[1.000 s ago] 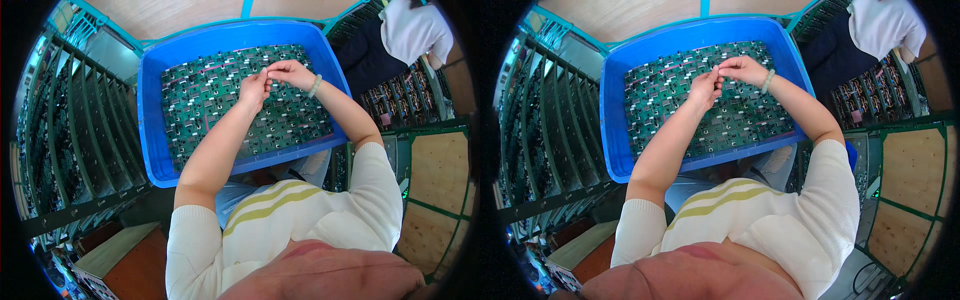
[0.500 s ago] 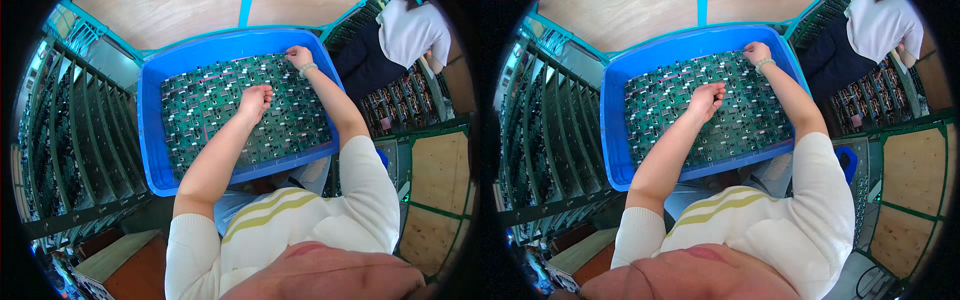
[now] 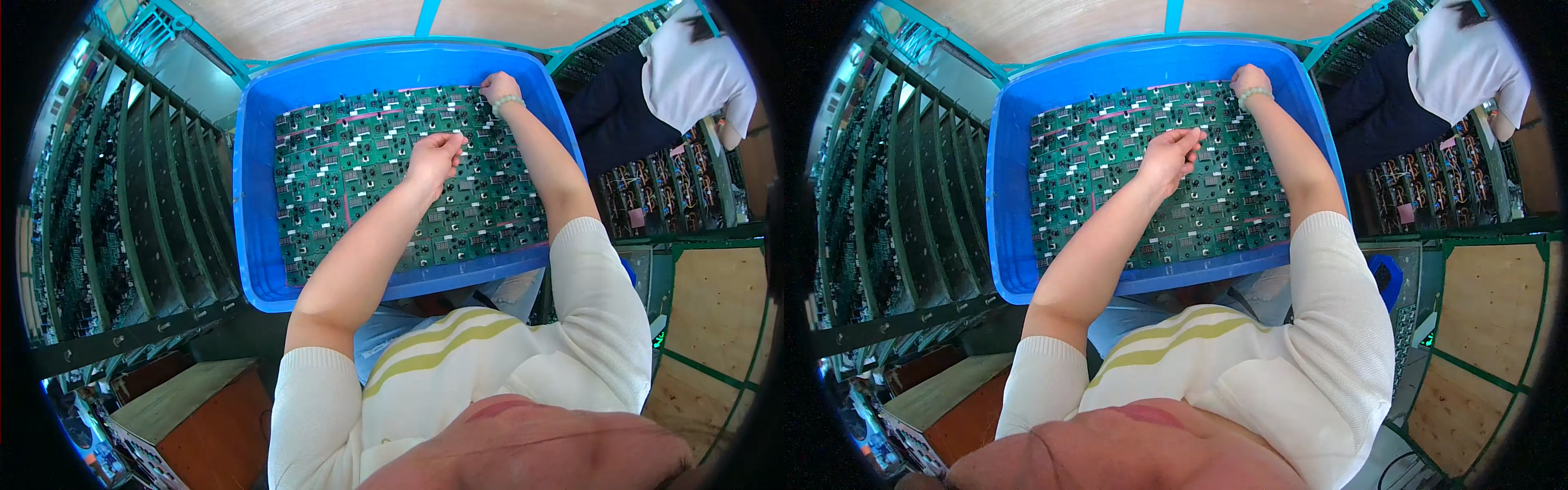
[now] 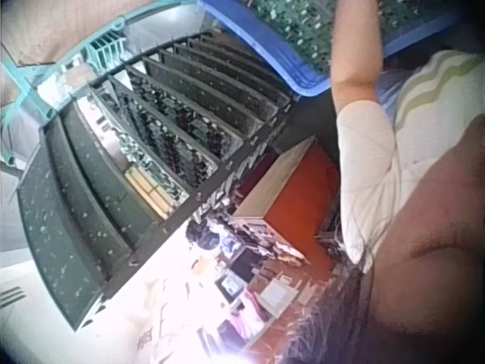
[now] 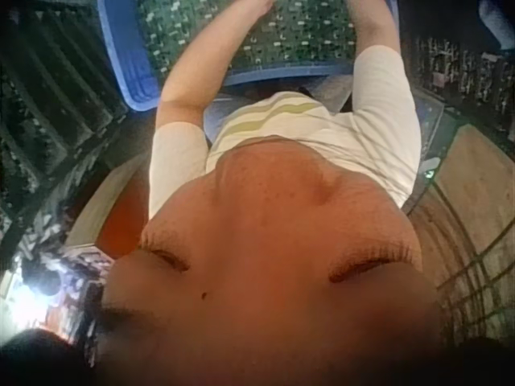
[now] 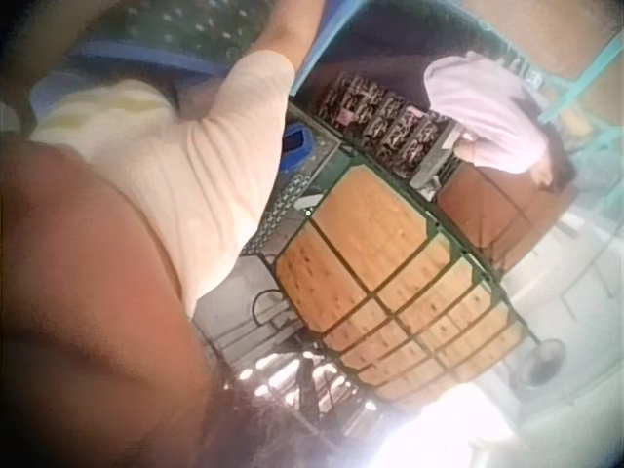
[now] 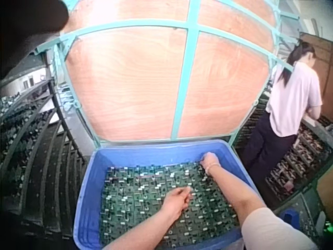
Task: The person takes small electronic components and attaches them onto circuit boards arranged inside a blue bin by hand.
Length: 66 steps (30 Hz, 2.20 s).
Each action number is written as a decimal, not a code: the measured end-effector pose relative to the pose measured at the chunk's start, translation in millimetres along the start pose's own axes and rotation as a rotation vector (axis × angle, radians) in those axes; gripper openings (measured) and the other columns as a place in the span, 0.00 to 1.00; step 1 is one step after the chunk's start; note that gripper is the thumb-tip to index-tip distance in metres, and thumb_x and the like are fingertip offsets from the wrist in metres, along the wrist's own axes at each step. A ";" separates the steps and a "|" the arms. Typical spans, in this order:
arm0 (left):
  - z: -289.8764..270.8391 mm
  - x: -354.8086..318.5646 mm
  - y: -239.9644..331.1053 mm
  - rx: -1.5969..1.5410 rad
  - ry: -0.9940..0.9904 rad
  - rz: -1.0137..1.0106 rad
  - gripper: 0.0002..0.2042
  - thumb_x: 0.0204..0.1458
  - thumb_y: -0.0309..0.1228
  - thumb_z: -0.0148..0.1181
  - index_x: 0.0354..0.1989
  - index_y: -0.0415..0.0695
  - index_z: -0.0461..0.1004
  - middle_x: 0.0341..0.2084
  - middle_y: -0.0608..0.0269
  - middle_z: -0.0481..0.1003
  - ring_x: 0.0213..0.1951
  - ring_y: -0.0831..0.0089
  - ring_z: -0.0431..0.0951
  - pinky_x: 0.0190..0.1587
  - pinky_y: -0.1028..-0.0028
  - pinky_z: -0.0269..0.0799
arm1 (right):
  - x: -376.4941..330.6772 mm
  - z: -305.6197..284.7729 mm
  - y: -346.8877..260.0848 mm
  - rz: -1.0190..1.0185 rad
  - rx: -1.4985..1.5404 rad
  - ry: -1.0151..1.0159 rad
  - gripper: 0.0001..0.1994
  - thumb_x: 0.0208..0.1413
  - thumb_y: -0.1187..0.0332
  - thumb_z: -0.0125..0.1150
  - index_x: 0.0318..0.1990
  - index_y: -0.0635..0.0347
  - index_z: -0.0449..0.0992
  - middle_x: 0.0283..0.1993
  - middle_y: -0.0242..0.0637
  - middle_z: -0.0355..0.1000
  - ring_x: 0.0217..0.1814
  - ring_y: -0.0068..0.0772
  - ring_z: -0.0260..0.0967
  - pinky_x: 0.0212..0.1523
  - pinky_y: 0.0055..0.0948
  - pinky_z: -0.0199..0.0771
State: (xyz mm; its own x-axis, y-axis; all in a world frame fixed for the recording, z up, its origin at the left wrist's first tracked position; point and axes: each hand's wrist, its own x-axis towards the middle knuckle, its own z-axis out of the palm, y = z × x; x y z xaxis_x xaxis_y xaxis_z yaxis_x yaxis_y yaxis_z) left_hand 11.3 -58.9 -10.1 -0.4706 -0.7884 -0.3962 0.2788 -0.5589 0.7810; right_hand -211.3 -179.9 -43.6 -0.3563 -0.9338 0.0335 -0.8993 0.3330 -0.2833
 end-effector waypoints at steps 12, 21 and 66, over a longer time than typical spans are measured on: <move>5.4 -2.8 4.7 0.066 0.062 0.022 0.11 0.47 0.37 0.54 0.28 0.39 0.67 0.18 0.70 0.67 0.17 0.85 0.61 0.15 0.85 0.55 | 3.4 4.0 6.4 -0.085 -0.007 0.019 0.09 0.35 0.66 0.61 0.28 0.53 0.76 0.31 0.40 0.71 0.34 0.39 0.68 0.38 0.32 0.67; 3.7 -1.1 2.8 -0.070 0.088 -0.005 0.15 0.48 0.42 0.51 0.24 0.41 0.65 0.15 0.70 0.62 0.15 0.83 0.59 0.12 0.85 0.52 | -141.2 -73.2 -41.2 -0.447 1.015 -0.567 0.07 0.45 0.70 0.56 0.33 0.60 0.73 0.29 0.27 0.70 0.27 0.12 0.62 0.28 0.14 0.63; -6.0 2.4 -6.4 0.260 0.028 0.137 0.07 0.39 0.31 0.57 0.26 0.43 0.72 0.19 0.68 0.71 0.18 0.81 0.65 0.18 0.79 0.61 | -0.7 -8.4 20.4 -0.069 -0.216 -0.013 0.09 0.45 0.66 0.50 0.31 0.62 0.71 0.34 0.47 0.69 0.37 0.45 0.67 0.36 0.39 0.66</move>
State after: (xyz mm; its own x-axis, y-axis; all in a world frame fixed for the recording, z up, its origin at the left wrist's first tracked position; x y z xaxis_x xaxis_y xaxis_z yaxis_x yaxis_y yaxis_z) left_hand 13.4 -58.8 -18.9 -0.4187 -0.8609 -0.2890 0.1129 -0.3651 0.9241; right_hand -231.6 -171.4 -41.4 -0.2902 -0.9564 0.0333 -0.9553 0.2875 -0.0688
